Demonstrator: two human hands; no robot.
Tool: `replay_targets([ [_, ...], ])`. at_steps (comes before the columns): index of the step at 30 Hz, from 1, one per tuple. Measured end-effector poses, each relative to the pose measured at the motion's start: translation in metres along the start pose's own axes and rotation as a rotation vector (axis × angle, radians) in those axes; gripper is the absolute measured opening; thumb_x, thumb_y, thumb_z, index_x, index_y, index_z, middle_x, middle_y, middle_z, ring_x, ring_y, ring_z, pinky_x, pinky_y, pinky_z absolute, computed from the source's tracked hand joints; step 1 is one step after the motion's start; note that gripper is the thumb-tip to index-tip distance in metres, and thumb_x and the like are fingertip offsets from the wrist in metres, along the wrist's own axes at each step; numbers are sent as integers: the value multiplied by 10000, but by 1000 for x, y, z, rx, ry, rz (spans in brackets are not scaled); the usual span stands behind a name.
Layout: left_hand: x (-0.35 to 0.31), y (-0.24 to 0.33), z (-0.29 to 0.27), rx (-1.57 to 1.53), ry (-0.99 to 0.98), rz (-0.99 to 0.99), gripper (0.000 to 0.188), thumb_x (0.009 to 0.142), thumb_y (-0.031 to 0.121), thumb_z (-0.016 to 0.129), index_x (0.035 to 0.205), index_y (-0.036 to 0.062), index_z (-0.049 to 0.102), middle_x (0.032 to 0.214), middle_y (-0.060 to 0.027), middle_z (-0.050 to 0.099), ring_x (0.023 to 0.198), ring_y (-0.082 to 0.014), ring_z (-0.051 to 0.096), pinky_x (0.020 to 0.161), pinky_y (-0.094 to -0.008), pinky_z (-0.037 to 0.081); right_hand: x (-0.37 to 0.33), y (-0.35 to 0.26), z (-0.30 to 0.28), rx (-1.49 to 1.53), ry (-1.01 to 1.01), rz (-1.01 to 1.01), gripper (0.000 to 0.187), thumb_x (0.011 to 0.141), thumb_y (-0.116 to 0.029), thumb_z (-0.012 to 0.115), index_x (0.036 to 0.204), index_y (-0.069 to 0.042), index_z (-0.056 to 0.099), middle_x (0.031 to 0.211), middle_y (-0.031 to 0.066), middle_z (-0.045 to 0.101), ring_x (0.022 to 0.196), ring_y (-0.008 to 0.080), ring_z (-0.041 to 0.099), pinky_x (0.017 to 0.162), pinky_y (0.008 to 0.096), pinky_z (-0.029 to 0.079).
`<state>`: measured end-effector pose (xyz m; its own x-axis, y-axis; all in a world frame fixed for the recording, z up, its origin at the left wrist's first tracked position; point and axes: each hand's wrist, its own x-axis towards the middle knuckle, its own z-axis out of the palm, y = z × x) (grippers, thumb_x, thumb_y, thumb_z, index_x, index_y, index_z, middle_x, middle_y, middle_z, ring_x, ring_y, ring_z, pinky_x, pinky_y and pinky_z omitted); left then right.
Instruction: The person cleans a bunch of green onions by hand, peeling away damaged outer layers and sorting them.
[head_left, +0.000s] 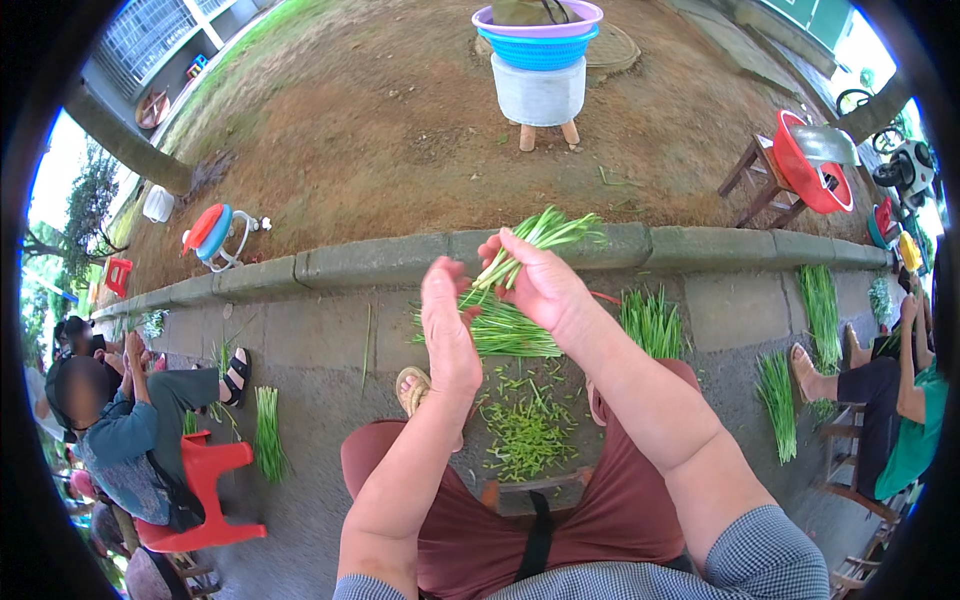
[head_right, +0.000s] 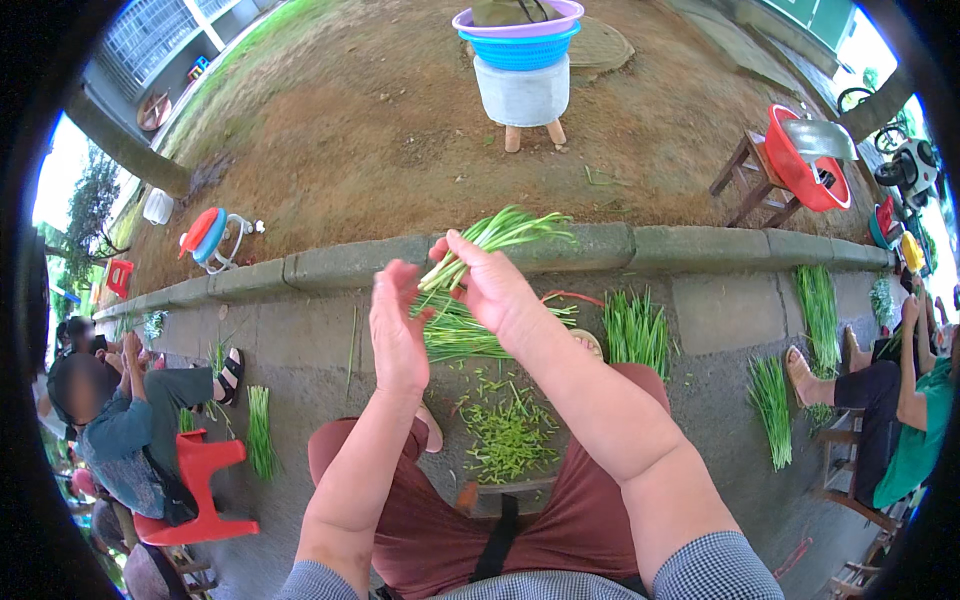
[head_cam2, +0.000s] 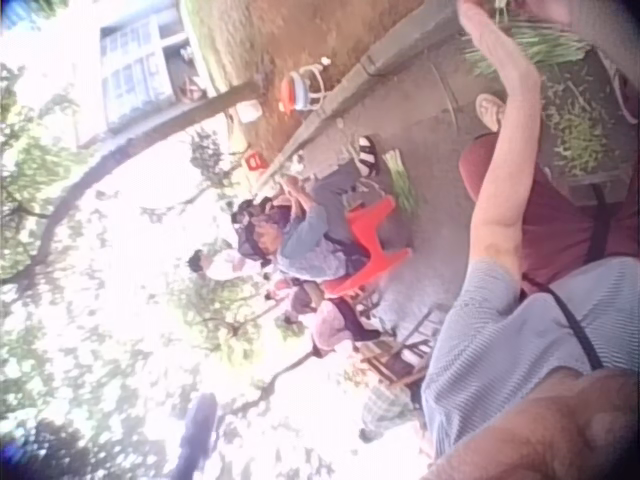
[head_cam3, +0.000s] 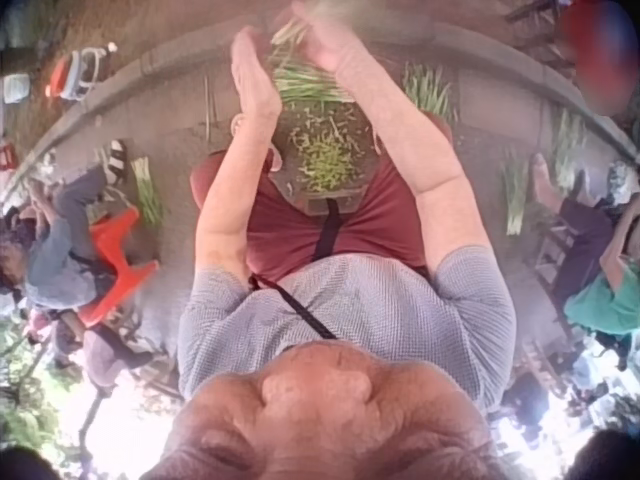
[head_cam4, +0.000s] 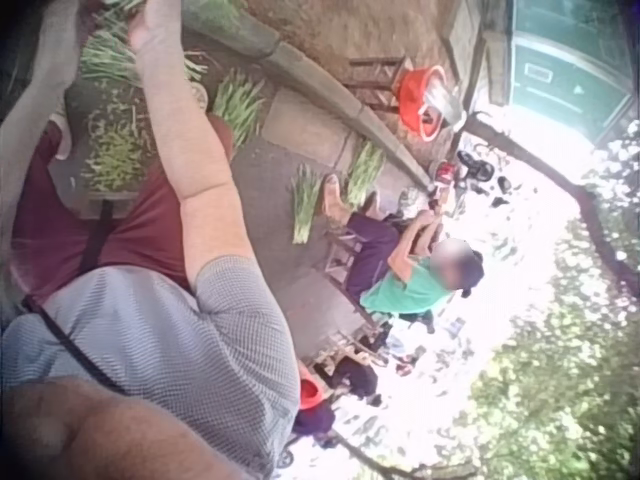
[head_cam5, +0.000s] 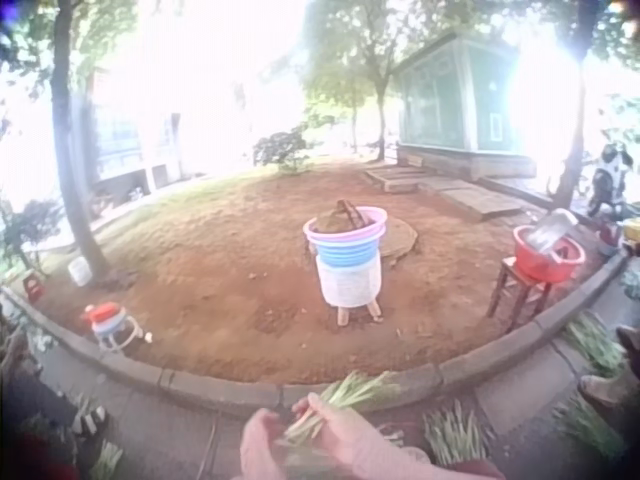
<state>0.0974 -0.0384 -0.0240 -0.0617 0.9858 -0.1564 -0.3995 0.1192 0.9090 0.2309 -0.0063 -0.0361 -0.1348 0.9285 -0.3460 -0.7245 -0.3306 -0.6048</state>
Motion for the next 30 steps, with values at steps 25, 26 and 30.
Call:
replay_targets([
  [25, 73, -1, -32, 851, -206, 696, 622, 748, -75, 467, 1353, 67, 434, 1301, -151, 515, 1245, -321, 450, 1083, -416, 284, 7, -12, -10, 199, 22, 8, 148, 926, -182, 589, 1022, -69, 598, 983, 78, 662, 949, 242, 641, 821, 389, 517],
  [26, 65, -5, -25, 942, -243, 656, 623, 756, -68, 491, 1359, 74, 428, 1301, -136, 519, 1245, -312, 453, 1063, -434, 303, 6, -11, -9, 194, 23, 25, 141, 929, -190, 587, 1010, -75, 598, 958, 68, 659, 925, 232, 641, 808, 385, 514],
  [30, 38, -13, -28, 1920, -748, 311, 572, 732, 146, 729, 1272, 123, 540, 1233, -113, 585, 1155, -281, 545, 1003, -472, 376, 6, -19, -19, 171, 73, -7, 114, 934, -196, 580, 973, -92, 601, 909, 47, 653, 872, 207, 635, 763, 358, 499],
])
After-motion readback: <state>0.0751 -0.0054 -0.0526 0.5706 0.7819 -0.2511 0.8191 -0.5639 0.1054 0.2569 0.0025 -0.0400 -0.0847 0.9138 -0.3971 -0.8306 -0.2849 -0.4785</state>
